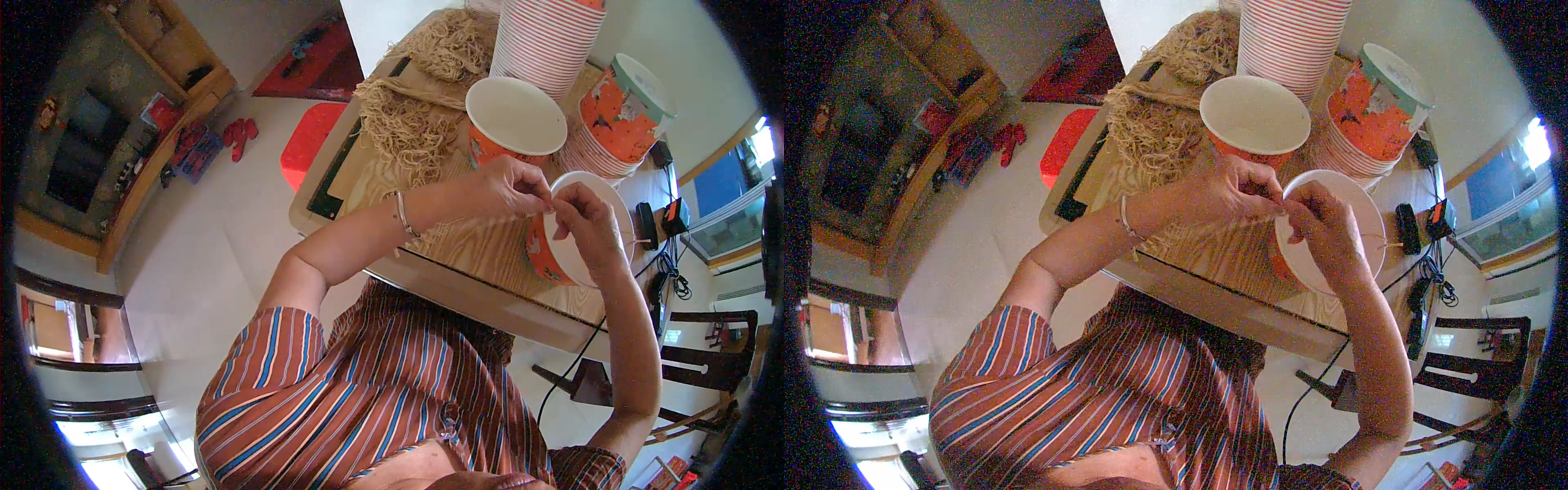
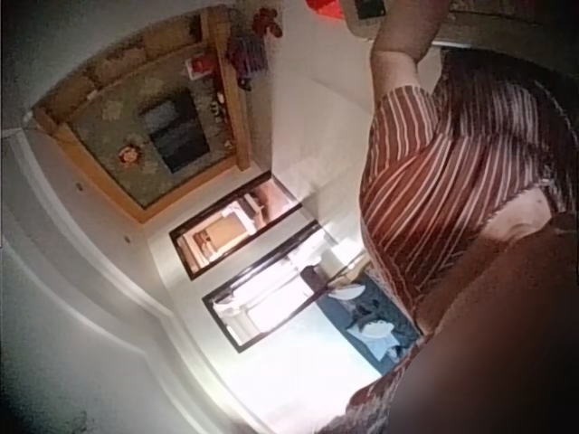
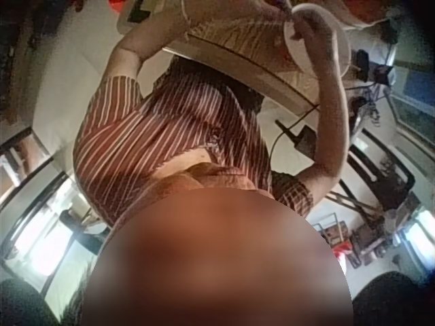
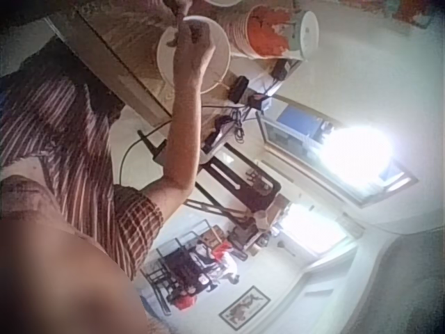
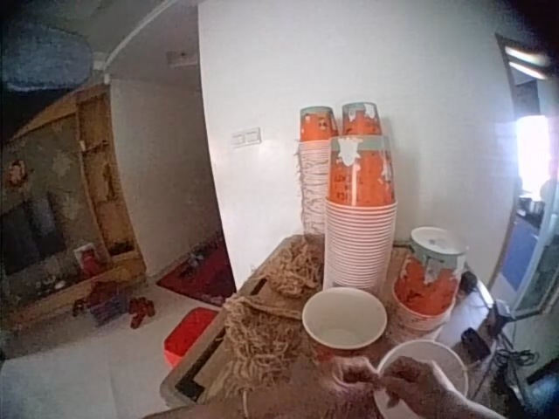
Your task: Preparing and arranging paper cups with fibrous packing material on a wooden table.
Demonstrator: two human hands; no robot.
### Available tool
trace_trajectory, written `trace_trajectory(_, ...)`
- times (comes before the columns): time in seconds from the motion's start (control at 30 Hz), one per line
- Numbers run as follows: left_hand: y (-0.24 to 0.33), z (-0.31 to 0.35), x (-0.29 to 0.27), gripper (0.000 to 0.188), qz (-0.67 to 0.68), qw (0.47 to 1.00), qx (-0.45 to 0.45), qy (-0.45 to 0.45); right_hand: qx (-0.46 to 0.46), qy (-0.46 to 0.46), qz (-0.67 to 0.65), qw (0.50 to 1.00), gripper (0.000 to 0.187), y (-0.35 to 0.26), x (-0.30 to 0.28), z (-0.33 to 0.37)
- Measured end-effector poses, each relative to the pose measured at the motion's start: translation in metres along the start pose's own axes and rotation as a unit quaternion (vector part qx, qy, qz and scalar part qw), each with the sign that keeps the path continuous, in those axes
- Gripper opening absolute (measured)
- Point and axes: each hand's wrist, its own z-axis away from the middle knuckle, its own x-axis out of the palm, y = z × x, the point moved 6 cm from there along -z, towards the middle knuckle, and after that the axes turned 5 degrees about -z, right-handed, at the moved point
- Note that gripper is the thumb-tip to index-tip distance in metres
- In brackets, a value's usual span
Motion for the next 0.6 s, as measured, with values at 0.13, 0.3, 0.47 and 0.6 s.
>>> trace_trajectory(0.13,-0.015,0.000,0.000,0.013,0.091,0.995,-0.029,-0.025,-0.050,0.008,0.037,0.998,0.009,-0.003,0.004,0.000)
trace_trajectory(0.3,-0.020,0.000,0.007,0.014,0.124,0.991,-0.045,-0.019,-0.085,0.034,0.081,0.993,0.011,0.001,0.000,0.007)
trace_trajectory(0.47,-0.031,-0.003,0.008,0.014,0.252,0.967,-0.027,-0.033,-0.140,0.024,0.120,0.982,0.010,-0.010,0.005,0.017)
trace_trajectory(0.6,-0.034,-0.004,0.008,0.014,0.302,0.953,-0.031,-0.027,-0.165,0.032,0.179,0.969,0.009,-0.025,0.012,0.020)
